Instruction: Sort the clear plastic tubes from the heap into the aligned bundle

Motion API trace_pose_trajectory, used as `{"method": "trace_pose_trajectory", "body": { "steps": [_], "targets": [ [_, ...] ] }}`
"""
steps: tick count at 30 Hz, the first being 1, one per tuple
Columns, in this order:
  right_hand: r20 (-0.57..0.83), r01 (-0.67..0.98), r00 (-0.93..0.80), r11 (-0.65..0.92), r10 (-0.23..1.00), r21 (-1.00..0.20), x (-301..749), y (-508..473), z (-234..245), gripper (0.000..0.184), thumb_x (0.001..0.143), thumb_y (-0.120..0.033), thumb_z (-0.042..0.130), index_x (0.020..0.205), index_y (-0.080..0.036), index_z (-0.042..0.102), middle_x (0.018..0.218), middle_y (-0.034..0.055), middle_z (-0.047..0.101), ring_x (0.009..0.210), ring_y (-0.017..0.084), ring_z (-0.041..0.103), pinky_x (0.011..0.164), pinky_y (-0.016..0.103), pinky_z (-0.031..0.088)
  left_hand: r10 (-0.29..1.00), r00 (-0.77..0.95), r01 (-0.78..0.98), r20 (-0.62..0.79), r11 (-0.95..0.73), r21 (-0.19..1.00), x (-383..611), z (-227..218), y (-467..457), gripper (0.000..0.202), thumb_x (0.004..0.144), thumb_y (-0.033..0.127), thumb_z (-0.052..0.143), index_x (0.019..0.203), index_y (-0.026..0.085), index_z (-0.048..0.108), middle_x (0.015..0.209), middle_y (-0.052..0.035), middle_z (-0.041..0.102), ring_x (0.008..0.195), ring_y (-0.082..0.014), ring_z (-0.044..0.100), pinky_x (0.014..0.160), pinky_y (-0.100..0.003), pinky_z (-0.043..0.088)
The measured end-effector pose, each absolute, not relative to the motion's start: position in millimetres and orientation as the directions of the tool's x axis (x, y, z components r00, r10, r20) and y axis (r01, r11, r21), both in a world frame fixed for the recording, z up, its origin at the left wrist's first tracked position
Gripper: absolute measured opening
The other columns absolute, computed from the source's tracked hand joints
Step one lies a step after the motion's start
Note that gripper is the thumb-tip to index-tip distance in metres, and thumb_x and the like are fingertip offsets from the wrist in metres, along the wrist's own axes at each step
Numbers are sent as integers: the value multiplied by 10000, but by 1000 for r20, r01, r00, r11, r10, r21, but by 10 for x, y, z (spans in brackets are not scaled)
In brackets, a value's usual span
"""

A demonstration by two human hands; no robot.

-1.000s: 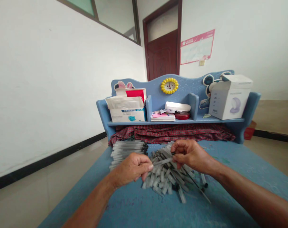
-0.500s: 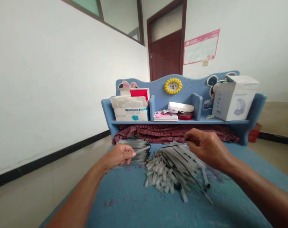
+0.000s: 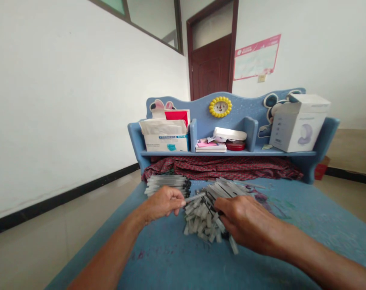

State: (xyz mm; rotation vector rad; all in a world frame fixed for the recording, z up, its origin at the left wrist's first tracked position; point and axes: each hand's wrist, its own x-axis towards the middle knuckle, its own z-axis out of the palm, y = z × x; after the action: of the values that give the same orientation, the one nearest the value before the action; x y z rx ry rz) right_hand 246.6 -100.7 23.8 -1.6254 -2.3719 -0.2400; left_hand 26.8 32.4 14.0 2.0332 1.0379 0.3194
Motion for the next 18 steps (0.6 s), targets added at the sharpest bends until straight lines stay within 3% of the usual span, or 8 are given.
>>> {"method": "trace_pose_trajectory", "body": {
  "steps": [5,7,12,18],
  "targets": [
    [242,990,-143,142,960,22,2759,-896,452,184,805,-214,455,797,-192,637,635,72,660,537,168,572,472,279,209,748,646,586,-150,-361,725,308,129,321,314,738,455,564,760,146,609,550,26,574,450,-83,402,440,-185,298],
    [157,992,-111,101,981,69,2903,-866,522,199,774,-201,479,798,-181,675,704,100,690,604,197,610,488,273,255,742,651,593,-160,-365,718,317,124,323,309,744,447,548,769,145,605,563,23,576,453,-82,403,443,-185,299],
    [-101,973,-191,202,976,113,3093,-846,557,252,685,-136,492,796,-154,718,813,119,717,703,221,650,528,266,358,724,666,594,-179,-370,714,334,112,329,332,726,465,544,778,141,599,559,29,566,464,-85,407,447,-182,309],
    [-151,963,-192,216,970,161,3087,-802,412,277,629,-88,498,775,-134,728,749,133,718,643,218,647,477,260,360,721,666,601,-191,-367,711,354,120,305,328,725,462,536,780,144,593,559,28,571,459,-86,402,446,-183,305]
  ]
}}
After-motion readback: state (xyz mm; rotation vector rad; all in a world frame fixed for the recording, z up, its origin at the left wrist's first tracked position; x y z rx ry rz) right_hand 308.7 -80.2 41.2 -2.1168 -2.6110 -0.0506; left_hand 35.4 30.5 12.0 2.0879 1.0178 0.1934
